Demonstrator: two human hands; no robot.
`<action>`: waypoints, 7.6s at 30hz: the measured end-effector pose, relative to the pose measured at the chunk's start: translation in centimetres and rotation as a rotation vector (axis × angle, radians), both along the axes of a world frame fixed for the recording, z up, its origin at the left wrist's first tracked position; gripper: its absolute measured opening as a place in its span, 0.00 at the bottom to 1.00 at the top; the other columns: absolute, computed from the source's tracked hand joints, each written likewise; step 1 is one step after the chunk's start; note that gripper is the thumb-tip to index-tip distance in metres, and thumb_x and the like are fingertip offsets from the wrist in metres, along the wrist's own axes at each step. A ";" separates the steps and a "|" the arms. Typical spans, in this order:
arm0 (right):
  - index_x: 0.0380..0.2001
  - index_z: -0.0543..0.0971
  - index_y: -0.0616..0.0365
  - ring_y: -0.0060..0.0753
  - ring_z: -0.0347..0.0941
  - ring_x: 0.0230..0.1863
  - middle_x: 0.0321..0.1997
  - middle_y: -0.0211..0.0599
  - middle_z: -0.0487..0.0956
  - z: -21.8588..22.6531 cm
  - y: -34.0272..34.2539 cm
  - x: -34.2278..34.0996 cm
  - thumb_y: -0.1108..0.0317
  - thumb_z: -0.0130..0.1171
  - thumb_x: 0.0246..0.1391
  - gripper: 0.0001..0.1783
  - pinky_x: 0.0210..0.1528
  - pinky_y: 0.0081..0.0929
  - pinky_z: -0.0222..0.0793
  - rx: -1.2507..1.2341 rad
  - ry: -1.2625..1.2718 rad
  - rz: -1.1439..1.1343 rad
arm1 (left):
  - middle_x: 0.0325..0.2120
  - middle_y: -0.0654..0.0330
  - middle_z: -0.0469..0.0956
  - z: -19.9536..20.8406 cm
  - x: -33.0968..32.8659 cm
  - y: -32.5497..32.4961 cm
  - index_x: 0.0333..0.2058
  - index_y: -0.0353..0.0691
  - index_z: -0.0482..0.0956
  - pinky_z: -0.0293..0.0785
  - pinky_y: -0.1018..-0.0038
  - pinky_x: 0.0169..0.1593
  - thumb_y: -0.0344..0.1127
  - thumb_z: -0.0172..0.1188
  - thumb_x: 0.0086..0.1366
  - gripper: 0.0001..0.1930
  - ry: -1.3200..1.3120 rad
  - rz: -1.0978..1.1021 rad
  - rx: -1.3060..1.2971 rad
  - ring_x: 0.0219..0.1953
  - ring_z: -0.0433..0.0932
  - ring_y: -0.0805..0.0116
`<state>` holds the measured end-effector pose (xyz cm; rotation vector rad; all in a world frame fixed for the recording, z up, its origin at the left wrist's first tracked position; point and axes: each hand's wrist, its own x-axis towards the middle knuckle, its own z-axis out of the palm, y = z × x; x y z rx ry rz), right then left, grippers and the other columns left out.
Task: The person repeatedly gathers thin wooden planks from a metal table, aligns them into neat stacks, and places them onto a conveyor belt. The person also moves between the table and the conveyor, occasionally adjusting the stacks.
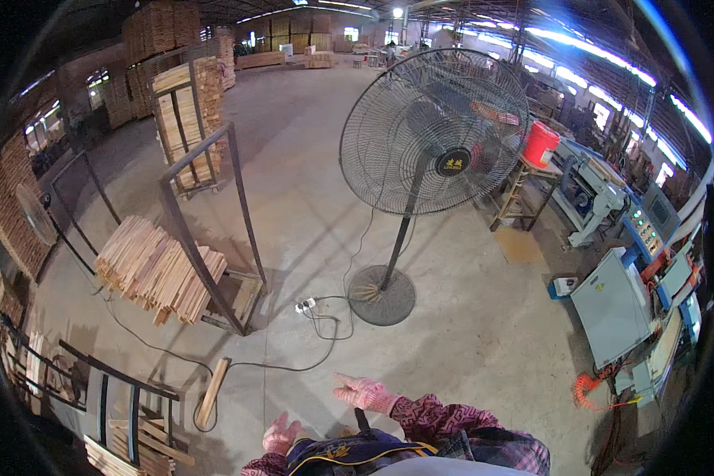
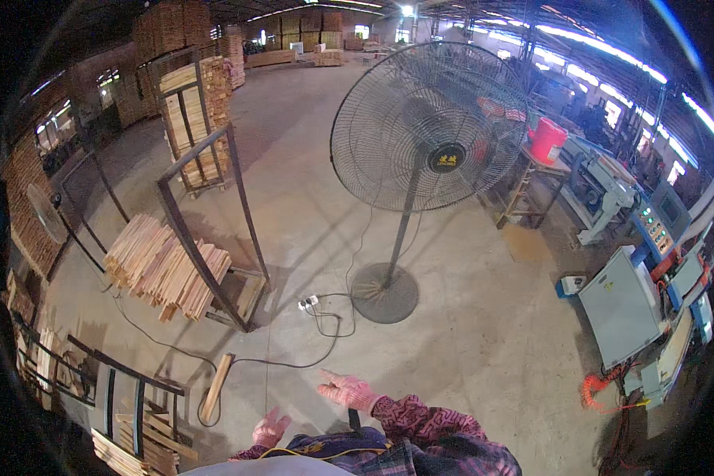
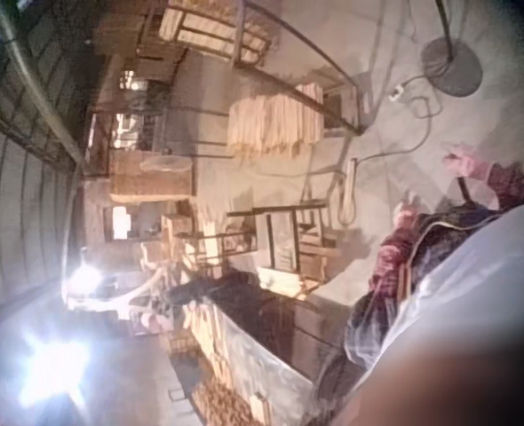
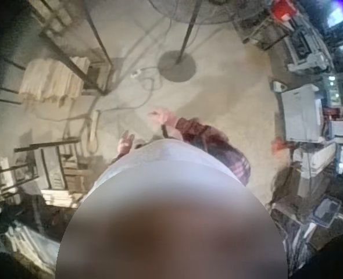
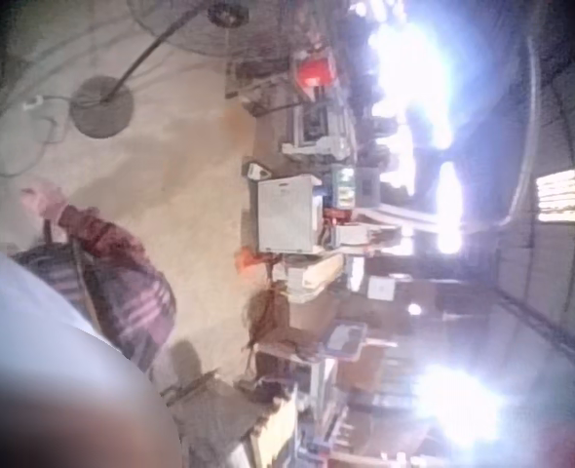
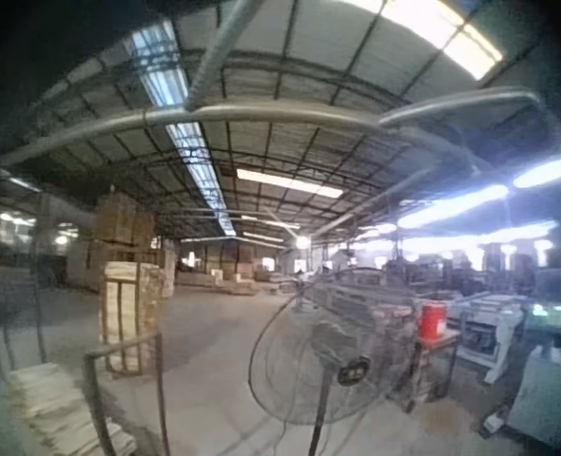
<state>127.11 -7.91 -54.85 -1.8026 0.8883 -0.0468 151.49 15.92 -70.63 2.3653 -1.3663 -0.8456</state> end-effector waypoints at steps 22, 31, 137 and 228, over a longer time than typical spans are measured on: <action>0.70 0.62 0.44 0.45 0.76 0.56 0.55 0.41 0.80 -0.1 0.8 -8.6 0.34 0.52 0.57 0.43 0.58 0.36 0.68 0.274 0.124 -0.456 | 0.46 0.48 0.81 -8.8 13.1 -22.5 0.47 0.48 0.82 0.71 0.57 0.57 0.49 0.45 0.70 0.20 -0.151 -0.697 0.288 0.54 0.77 0.53; 0.68 0.64 0.46 0.43 0.76 0.56 0.53 0.41 0.82 -2.7 -4.5 -32.5 0.33 0.52 0.56 0.43 0.57 0.37 0.70 0.150 0.364 -0.636 | 0.49 0.53 0.81 6.3 -21.7 -35.4 0.55 0.54 0.79 0.72 0.62 0.55 0.54 0.49 0.64 0.24 0.033 -0.688 0.573 0.50 0.78 0.56; 0.67 0.65 0.52 0.48 0.73 0.59 0.57 0.48 0.78 -3.9 52.5 18.1 0.36 0.53 0.57 0.43 0.62 0.37 0.66 -0.331 0.281 2.093 | 0.50 0.56 0.80 -2.1 -43.8 38.8 0.47 0.48 0.81 0.72 0.61 0.56 0.49 0.50 0.66 0.18 0.333 1.900 0.018 0.53 0.77 0.52; 0.73 0.44 0.50 0.57 0.71 0.58 0.57 0.56 0.72 -3.8 189.4 164.0 0.61 0.72 0.40 0.62 0.59 0.46 0.70 -1.084 -0.281 2.004 | 0.42 0.61 0.84 4.6 93.0 153.2 0.51 0.44 0.81 0.73 0.74 0.51 0.48 0.51 0.69 0.20 0.587 2.404 -0.494 0.46 0.81 0.67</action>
